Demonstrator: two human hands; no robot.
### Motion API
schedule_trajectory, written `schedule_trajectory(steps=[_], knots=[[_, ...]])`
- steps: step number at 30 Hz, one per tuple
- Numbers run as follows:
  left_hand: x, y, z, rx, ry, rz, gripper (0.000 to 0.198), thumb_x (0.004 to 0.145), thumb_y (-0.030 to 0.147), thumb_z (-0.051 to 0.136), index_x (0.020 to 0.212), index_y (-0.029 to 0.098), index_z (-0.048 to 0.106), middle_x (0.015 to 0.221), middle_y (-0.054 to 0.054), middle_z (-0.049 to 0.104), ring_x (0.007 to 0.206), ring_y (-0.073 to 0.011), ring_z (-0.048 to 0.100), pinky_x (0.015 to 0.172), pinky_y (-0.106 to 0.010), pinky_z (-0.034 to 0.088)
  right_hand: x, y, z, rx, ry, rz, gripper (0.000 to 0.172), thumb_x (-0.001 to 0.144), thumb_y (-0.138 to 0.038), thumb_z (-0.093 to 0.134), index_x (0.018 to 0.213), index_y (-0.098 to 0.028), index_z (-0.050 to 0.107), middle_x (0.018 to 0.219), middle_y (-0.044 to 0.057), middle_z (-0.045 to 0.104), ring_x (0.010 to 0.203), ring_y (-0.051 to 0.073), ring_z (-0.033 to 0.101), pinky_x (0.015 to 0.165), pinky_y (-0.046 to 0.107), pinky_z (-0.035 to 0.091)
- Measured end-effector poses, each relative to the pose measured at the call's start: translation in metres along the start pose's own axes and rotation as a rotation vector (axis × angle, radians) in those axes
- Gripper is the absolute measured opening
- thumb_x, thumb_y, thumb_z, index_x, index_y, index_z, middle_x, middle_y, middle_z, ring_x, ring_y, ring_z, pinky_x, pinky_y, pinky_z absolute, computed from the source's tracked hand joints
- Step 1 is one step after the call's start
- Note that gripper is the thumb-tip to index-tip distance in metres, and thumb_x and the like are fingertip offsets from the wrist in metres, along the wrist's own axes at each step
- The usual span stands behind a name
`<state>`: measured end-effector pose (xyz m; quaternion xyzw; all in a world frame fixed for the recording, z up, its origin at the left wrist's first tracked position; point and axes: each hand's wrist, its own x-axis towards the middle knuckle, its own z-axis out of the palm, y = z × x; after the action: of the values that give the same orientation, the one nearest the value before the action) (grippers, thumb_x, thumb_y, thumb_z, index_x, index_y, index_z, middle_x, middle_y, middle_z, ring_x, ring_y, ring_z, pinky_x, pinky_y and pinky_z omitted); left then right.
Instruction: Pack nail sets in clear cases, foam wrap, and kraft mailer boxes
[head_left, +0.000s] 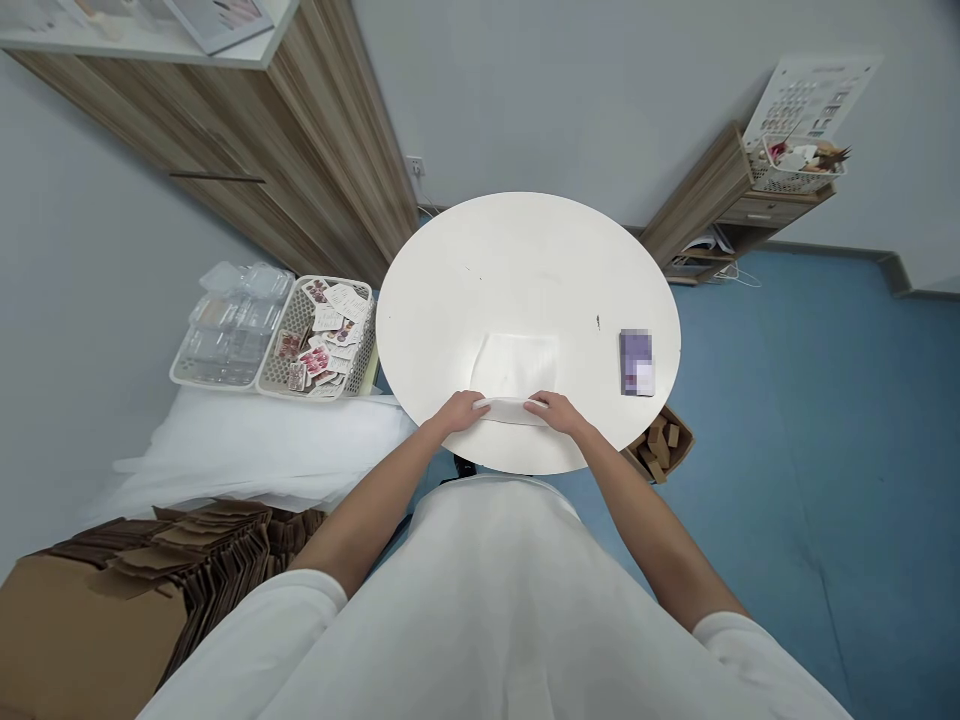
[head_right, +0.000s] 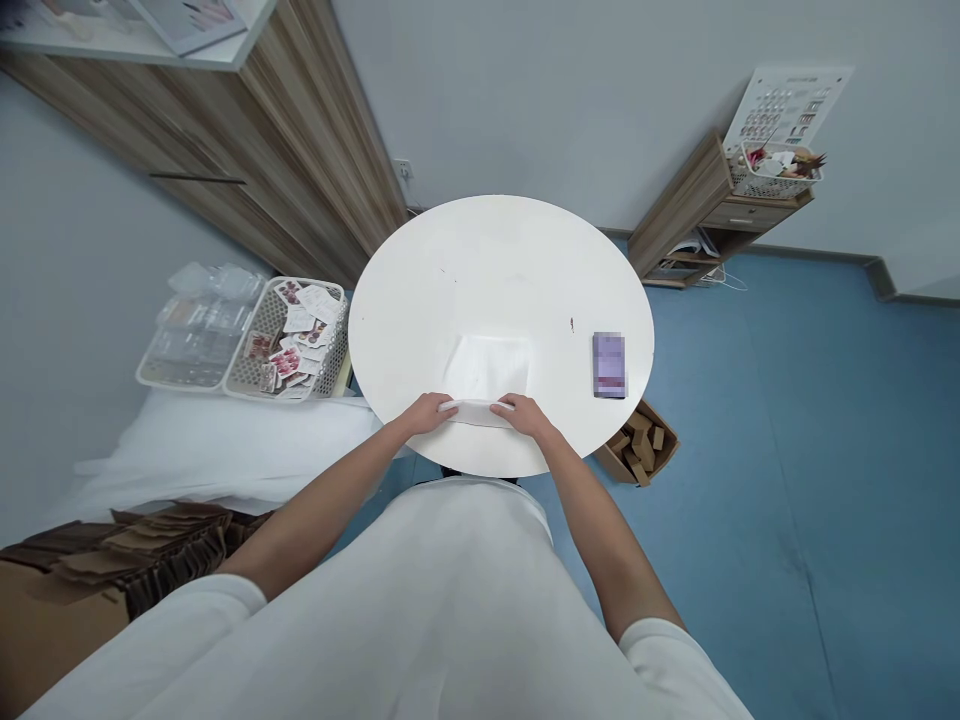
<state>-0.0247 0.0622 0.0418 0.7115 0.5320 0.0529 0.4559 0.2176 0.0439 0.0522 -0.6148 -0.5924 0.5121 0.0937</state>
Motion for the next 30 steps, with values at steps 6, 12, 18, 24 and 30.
schedule_trajectory(steps=[6,12,18,24,30], knots=[[0.006,-0.018,0.003,0.062,0.114,-0.266,0.027,0.077,0.037,0.045,0.058,0.019,0.048,0.061,-0.002,0.053,0.062,-0.0175,0.053,0.054,-0.026,0.032,0.010,0.025,0.003,0.085,0.152,0.152,0.020,0.069,-0.038,0.054,0.076,-0.019,0.054,0.074,0.000,0.057,0.063,0.013,0.051,0.053,0.023,0.038],[0.007,-0.016,0.013,0.179,0.168,-0.372,0.023,0.081,0.037,0.040,0.070,0.018,0.049,0.075,-0.007,0.058,0.076,-0.0218,0.055,0.057,-0.027,0.035,0.017,0.035,0.017,-0.001,0.346,0.214,0.015,0.071,-0.032,0.048,0.064,-0.020,0.043,0.061,-0.003,0.046,0.056,0.011,0.042,0.051,0.023,0.031],[0.004,-0.003,0.015,0.413,0.149,-0.415,0.022,0.084,0.033,0.035,0.084,0.018,0.051,0.083,-0.008,0.060,0.083,-0.0235,0.057,0.071,-0.034,0.038,0.016,0.029,0.029,-0.083,0.445,0.208,0.013,0.075,-0.033,0.042,0.070,-0.021,0.044,0.061,-0.002,0.046,0.057,0.013,0.042,0.052,0.024,0.031],[-0.006,0.002,0.020,0.413,0.388,-0.233,0.037,0.081,0.028,0.042,0.116,0.016,0.040,0.117,-0.013,0.048,0.104,-0.0257,0.047,0.081,-0.036,0.038,0.006,0.031,0.036,-0.081,0.577,0.139,0.029,0.075,-0.033,0.043,0.098,-0.017,0.050,0.098,0.009,0.051,0.088,0.020,0.050,0.076,0.032,0.041],[-0.016,0.015,0.040,0.524,0.277,0.231,0.041,0.081,0.029,0.044,0.121,0.022,0.042,0.135,-0.010,0.035,0.122,-0.0269,0.032,0.098,-0.042,0.024,-0.012,0.028,0.056,0.051,0.593,0.181,0.054,0.074,-0.032,0.047,0.123,-0.013,0.035,0.125,0.015,0.038,0.119,0.024,0.034,0.100,0.037,0.029]])
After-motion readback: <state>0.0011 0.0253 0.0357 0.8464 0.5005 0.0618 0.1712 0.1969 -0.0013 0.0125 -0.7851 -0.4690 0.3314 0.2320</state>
